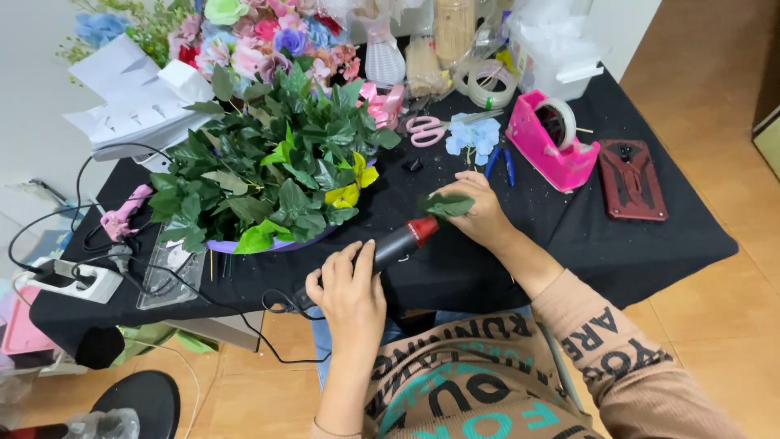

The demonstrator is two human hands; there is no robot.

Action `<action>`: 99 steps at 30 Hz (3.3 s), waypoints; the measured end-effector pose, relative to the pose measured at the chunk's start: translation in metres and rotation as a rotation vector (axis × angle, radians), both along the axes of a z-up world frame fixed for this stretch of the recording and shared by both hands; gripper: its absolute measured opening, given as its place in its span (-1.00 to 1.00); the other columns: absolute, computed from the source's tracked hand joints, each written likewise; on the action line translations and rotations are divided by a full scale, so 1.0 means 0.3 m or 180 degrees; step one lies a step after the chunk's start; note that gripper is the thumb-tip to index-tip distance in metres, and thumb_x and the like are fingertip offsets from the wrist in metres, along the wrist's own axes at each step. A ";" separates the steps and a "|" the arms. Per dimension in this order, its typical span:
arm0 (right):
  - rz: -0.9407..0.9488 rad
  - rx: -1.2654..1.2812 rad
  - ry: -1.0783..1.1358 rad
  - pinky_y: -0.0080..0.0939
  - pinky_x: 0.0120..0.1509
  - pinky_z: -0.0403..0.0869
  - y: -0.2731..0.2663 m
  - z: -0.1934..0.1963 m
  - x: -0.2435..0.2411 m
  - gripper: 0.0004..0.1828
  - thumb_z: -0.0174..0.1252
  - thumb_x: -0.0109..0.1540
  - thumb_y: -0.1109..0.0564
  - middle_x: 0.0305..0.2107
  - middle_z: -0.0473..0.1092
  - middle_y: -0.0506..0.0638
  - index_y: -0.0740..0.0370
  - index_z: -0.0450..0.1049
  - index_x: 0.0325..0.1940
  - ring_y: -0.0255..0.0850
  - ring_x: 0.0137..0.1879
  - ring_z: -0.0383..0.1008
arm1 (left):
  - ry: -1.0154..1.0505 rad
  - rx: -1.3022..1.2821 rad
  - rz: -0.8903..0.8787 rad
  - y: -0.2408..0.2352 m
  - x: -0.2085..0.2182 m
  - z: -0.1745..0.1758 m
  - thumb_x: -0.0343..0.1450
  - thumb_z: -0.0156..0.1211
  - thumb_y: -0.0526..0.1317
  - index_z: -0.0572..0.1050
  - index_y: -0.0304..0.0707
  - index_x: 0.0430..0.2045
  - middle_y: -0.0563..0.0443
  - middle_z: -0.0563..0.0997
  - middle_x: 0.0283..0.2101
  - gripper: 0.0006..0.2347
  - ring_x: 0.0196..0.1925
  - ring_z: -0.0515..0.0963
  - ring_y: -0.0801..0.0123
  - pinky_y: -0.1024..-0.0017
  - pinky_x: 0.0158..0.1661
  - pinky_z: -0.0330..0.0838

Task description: The person uses a heat gun to warm and shape individual artificial leaves attached to thin stems. They repeatedly pick up leaves from a purple container, apply heat, and place the shaped leaves back into the container.

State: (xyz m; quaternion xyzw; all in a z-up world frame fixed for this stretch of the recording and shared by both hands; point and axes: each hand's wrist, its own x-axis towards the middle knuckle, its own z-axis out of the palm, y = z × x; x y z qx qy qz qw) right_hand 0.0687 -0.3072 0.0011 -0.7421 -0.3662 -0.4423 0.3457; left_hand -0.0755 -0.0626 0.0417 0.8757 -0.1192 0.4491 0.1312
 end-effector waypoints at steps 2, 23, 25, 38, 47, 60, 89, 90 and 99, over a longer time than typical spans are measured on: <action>0.0047 0.0124 0.0017 0.11 0.28 0.42 -0.011 -0.011 0.001 -0.94 0.35 0.22 0.25 -0.28 0.59 0.00 0.28 0.60 -0.26 -0.07 -0.16 0.61 | 0.0249 -0.0055 0.0093 0.003 -0.006 -0.021 0.17 0.48 -0.35 0.57 -0.11 -0.02 0.02 0.56 -0.07 -0.54 0.06 0.50 0.17 0.01 0.15 0.12; -0.0102 0.0151 0.0093 0.02 0.30 0.38 -0.008 0.006 -0.008 -0.94 0.29 0.25 0.24 -0.35 0.56 -0.10 0.13 0.61 -0.32 -0.13 -0.25 0.57 | 0.0118 -0.0067 0.0003 -0.049 -0.010 0.016 0.22 0.44 -0.34 0.57 -0.08 -0.02 0.08 0.56 -0.07 -0.59 0.06 0.50 0.23 0.05 0.15 0.12; -0.0142 0.0186 0.0133 0.02 0.30 0.38 -0.002 -0.002 -0.011 -0.95 0.32 0.25 0.22 -0.36 0.56 -0.11 0.13 0.61 -0.32 -0.14 -0.26 0.57 | 0.0171 -0.0021 0.0034 -0.023 -0.023 0.005 0.24 0.43 -0.32 0.56 -0.07 -0.01 0.06 0.55 -0.05 -0.60 0.07 0.49 0.22 0.06 0.14 0.13; -0.0223 0.0140 0.0099 0.06 0.28 0.41 -0.018 -0.040 0.027 -0.90 0.39 0.21 0.23 -0.42 0.54 -0.09 0.15 0.58 -0.36 -0.11 -0.29 0.55 | -0.0091 -0.0092 -0.0063 -0.020 0.007 0.048 0.21 0.43 -0.29 0.57 -0.07 -0.01 0.06 0.55 0.00 -0.58 0.10 0.49 0.19 0.05 0.13 0.12; -0.0095 0.0135 0.0012 0.06 0.26 0.40 -0.028 -0.068 0.049 -0.89 0.38 0.23 0.19 -0.42 0.52 -0.07 0.15 0.58 -0.37 -0.09 -0.28 0.55 | 0.0184 -0.0198 0.0001 -0.035 0.000 0.013 0.22 0.42 -0.36 0.57 -0.09 -0.01 0.03 0.56 -0.06 -0.58 0.08 0.50 0.18 0.00 0.14 0.12; -0.0047 0.0088 0.0073 0.03 0.28 0.40 -0.006 -0.014 0.004 -0.90 0.40 0.15 0.29 -0.41 0.55 -0.10 0.17 0.60 -0.38 -0.14 -0.23 0.59 | 0.0331 -0.0227 0.0171 -0.010 -0.004 0.026 0.19 0.45 -0.36 0.56 -0.07 -0.02 0.04 0.56 -0.07 -0.55 0.06 0.49 0.19 0.00 0.12 0.15; 0.0236 -0.0011 0.0223 0.00 0.30 0.34 -0.001 0.010 -0.012 -0.96 0.35 0.25 0.22 -0.35 0.56 -0.12 0.11 0.63 -0.27 -0.15 -0.26 0.55 | 0.0130 -0.0361 0.0197 0.070 -0.022 0.040 0.26 0.46 -0.34 0.59 -0.07 -0.03 0.08 0.57 -0.05 -0.62 0.07 0.50 0.21 0.07 0.13 0.09; 0.0235 -0.0013 0.0221 0.00 0.30 0.34 0.002 0.013 -0.016 -0.96 0.35 0.25 0.22 -0.35 0.56 -0.12 0.11 0.63 -0.27 -0.15 -0.26 0.55 | 0.0128 -0.0364 0.0196 0.062 -0.015 0.039 0.26 0.46 -0.34 0.59 -0.07 -0.03 0.08 0.57 -0.05 -0.62 0.07 0.50 0.21 0.07 0.13 0.09; 0.0374 0.0106 0.0193 0.03 0.28 0.35 -0.018 -0.005 0.003 -0.97 0.32 0.26 0.23 -0.36 0.57 -0.07 0.16 0.62 -0.27 -0.12 -0.26 0.57 | 0.0189 -0.0241 0.0212 0.065 0.017 -0.009 0.26 0.44 -0.34 0.57 -0.06 -0.01 0.06 0.56 -0.05 -0.60 0.07 0.50 0.18 0.04 0.11 0.13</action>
